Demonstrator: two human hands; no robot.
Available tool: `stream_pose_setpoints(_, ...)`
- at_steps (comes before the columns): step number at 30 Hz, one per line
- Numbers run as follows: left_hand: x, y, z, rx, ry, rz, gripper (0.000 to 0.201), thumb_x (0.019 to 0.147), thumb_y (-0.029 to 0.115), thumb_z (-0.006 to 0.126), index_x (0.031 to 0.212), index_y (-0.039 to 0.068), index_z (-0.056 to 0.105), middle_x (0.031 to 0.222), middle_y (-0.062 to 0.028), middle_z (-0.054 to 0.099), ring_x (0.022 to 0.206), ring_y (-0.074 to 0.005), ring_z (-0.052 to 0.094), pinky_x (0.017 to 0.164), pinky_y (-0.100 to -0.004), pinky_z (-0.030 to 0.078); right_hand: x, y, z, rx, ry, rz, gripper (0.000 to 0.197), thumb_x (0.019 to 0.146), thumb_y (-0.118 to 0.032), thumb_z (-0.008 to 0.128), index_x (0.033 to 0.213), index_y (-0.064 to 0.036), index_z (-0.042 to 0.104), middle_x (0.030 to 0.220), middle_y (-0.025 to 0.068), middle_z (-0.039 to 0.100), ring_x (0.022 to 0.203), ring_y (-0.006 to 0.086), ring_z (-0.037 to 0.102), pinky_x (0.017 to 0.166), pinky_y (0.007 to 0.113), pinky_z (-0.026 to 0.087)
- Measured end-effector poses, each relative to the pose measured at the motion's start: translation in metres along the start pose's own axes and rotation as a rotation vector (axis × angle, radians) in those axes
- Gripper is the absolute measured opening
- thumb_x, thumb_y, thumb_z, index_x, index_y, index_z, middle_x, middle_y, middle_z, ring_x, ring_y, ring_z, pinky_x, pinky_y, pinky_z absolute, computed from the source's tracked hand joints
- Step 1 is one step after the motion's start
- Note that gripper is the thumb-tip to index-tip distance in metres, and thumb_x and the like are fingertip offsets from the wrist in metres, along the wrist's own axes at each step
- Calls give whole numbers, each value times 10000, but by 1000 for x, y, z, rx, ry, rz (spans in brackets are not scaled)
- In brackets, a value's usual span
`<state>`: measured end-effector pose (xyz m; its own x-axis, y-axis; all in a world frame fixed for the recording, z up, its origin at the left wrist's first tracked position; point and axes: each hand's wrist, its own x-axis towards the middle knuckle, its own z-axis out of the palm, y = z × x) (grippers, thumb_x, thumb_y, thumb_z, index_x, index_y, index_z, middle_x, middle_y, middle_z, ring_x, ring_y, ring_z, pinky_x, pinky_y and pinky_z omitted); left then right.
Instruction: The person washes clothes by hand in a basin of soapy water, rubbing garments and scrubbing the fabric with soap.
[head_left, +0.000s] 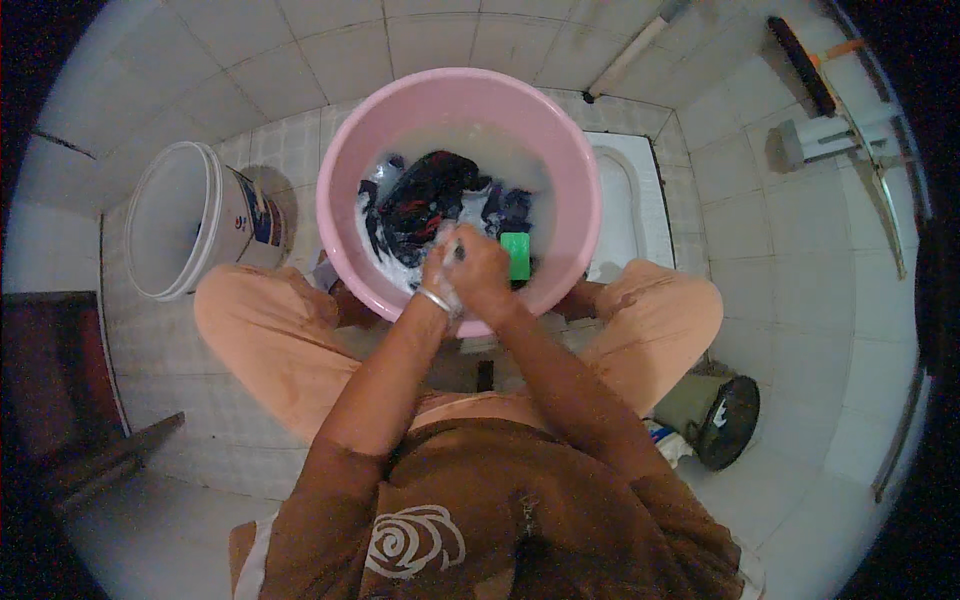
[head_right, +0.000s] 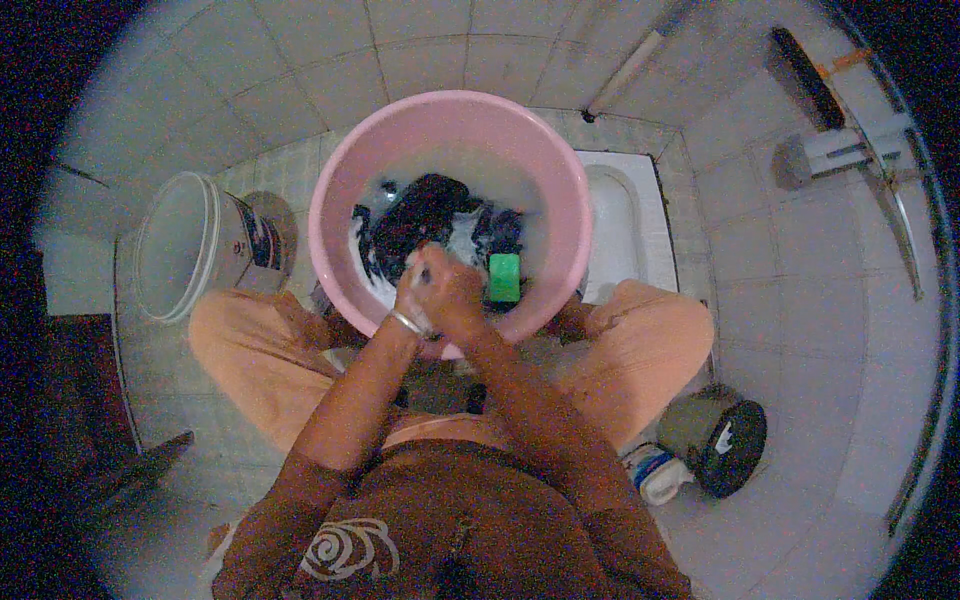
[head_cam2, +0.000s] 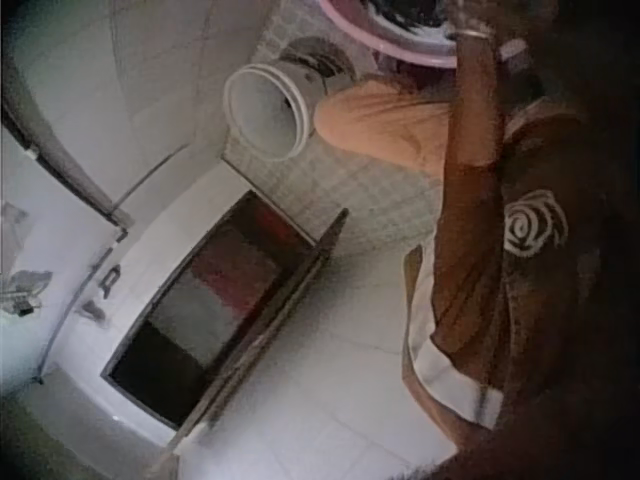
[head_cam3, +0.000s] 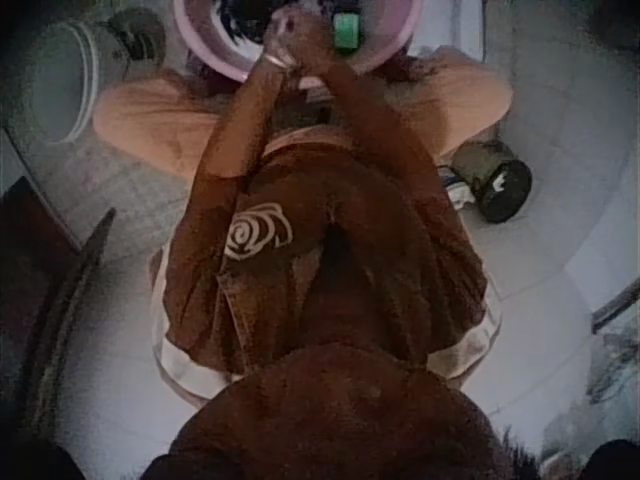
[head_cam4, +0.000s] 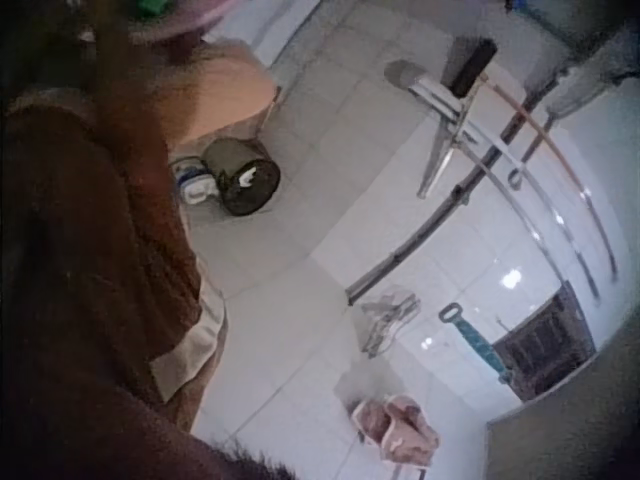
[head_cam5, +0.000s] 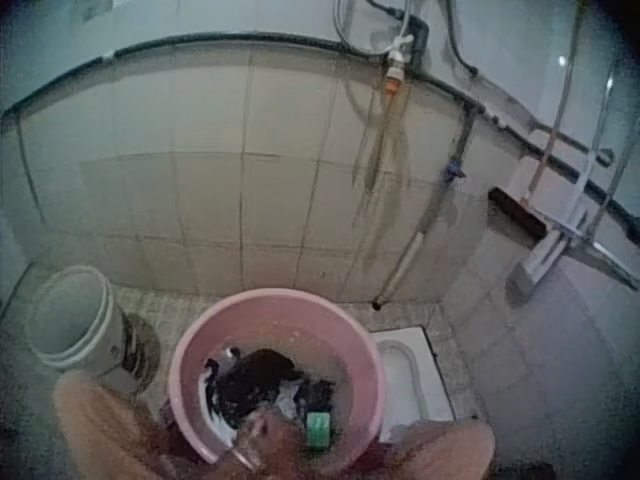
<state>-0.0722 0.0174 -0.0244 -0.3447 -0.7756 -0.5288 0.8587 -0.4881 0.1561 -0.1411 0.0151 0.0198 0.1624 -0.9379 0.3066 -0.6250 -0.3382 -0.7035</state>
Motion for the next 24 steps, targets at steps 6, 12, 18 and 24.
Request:
stream_pose_setpoints(6, -19, 7, 31, 290, -89, 73, 456, 840, 389, 520, 1178, 93, 443, 1143, -70, 496, 1012, -182, 504, 828, -359, 436, 40, 46, -6, 202, -77, 137, 314, 857, -295, 479, 979, -5, 481, 872, 131, 556, 837, 264, 534, 701, 335, 419)
stream_pose_setpoints(12, -13, 48, 15, 155, 61, 44, 297, 833, 320, 555, 954, 50, 542, 855, -82, 596, 732, -216, 595, 644, -356, 508, 14, 76, -14, 146, -894, 218, 520, 777, -395, 580, 1087, 13, 494, 942, 146, 586, 893, 224, 555, 795, 309, 425)
stream_pose_setpoints(18, -5, 55, 8, 322, 241, 146, 225, 799, 228, 553, 933, 49, 532, 874, -94, 582, 768, -244, 591, 706, -391, 503, -26, 125, -16, -186, -419, 299, 398, 657, -129, 652, 1013, -2, 528, 982, 151, 588, 904, 214, 559, 824, 304, 417)
stream_pose_setpoints(24, 12, 34, -37, 104, 576, 190, 194, 814, 219, 453, 947, 90, 507, 845, -109, 554, 799, -256, 558, 746, -367, 477, 4, 34, -14, 724, -275, 209, 200, 685, -82, 534, 881, -64, 565, 962, 86, 597, 916, 195, 563, 804, 308, 434)
